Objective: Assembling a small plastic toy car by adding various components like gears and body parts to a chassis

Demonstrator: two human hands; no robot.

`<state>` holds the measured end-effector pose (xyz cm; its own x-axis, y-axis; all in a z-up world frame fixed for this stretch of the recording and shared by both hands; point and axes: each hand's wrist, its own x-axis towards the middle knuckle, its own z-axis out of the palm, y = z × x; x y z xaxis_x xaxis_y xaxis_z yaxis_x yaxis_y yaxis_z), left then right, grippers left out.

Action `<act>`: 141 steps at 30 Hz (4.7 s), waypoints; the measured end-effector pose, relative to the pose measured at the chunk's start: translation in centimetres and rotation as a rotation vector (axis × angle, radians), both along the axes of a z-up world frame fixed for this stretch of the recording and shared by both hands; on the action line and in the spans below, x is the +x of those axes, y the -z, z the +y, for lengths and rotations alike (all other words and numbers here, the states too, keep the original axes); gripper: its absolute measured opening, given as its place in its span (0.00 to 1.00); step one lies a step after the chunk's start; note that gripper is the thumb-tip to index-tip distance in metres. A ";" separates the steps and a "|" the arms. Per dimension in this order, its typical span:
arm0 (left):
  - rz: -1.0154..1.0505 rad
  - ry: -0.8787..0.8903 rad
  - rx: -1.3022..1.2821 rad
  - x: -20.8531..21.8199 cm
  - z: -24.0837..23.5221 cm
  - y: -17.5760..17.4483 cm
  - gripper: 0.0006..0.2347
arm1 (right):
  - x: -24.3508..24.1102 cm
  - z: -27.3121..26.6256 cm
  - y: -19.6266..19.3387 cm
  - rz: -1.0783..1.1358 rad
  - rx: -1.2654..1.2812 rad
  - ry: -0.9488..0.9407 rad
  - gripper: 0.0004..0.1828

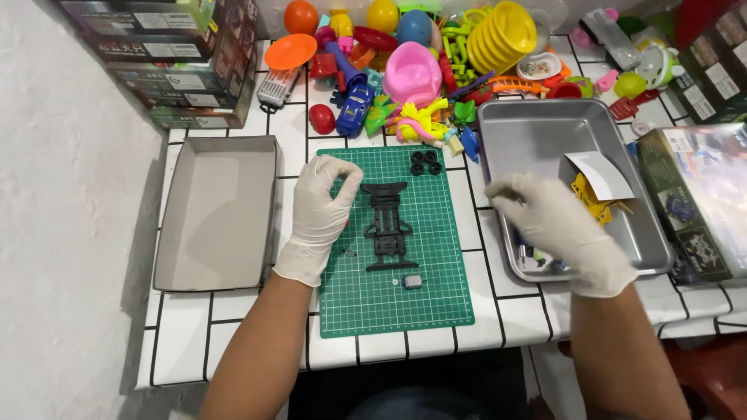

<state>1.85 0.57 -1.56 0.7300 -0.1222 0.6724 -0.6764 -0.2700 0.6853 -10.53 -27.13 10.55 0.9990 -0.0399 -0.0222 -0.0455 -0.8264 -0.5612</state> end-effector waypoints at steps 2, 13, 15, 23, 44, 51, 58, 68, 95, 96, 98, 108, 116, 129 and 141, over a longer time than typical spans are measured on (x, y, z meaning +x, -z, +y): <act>0.016 0.018 0.050 -0.6 -0.1 -0.8 0.03 | 0.6 -3.9 1.1 0.181 -0.053 0.183 0.13; 0.015 0.045 0.101 -0.6 -0.3 -0.6 0.02 | 1.9 -15.7 11.7 0.146 -0.340 0.187 0.15; 0.034 0.044 0.079 -0.7 -0.2 -0.7 0.02 | 2.0 -15.8 11.9 0.138 -0.346 0.162 0.12; 0.011 0.004 0.083 -0.4 -0.2 -0.9 0.03 | 1.2 -12.3 6.8 0.198 -0.122 0.248 0.06; 0.220 -0.378 0.451 5.0 1.4 6.2 0.08 | 22.5 10.4 14.5 0.149 -0.005 -0.076 0.08; 0.265 -0.389 0.516 5.6 1.3 8.4 0.08 | 20.2 10.9 11.1 0.119 0.043 -0.049 0.12; 0.302 -0.427 0.611 6.7 1.3 8.2 0.12 | 9.6 4.8 -1.4 0.035 0.112 0.016 0.14; 0.184 -0.380 0.509 5.7 0.8 5.7 0.10 | -0.1 -5.9 2.4 0.482 -0.277 0.230 0.15; 0.211 -0.382 0.519 5.6 0.9 5.4 0.12 | 1.9 -1.5 -2.0 0.226 0.168 0.309 0.12; 0.221 -0.380 0.519 5.6 0.8 5.3 0.11 | 2.8 -0.4 -2.5 0.178 0.055 0.211 0.14; 0.251 -0.407 0.545 6.3 0.9 7.1 0.10 | 5.9 0.9 -0.5 0.064 0.010 0.074 0.16; 0.277 -0.439 0.571 7.4 0.6 9.6 0.07 | 20.9 7.0 11.6 -0.092 -0.506 -0.403 0.05; 0.269 -0.432 0.559 7.2 0.6 9.6 0.07 | 17.4 6.3 6.2 -0.083 -0.328 -0.460 0.07; 0.137 -0.385 0.546 5.8 0.7 5.6 0.10 | 0.4 -3.6 -1.8 0.476 -0.338 0.233 0.14; 0.085 -0.387 0.547 5.4 0.6 5.0 0.11 | -2.4 -6.4 4.2 0.650 -0.433 0.284 0.11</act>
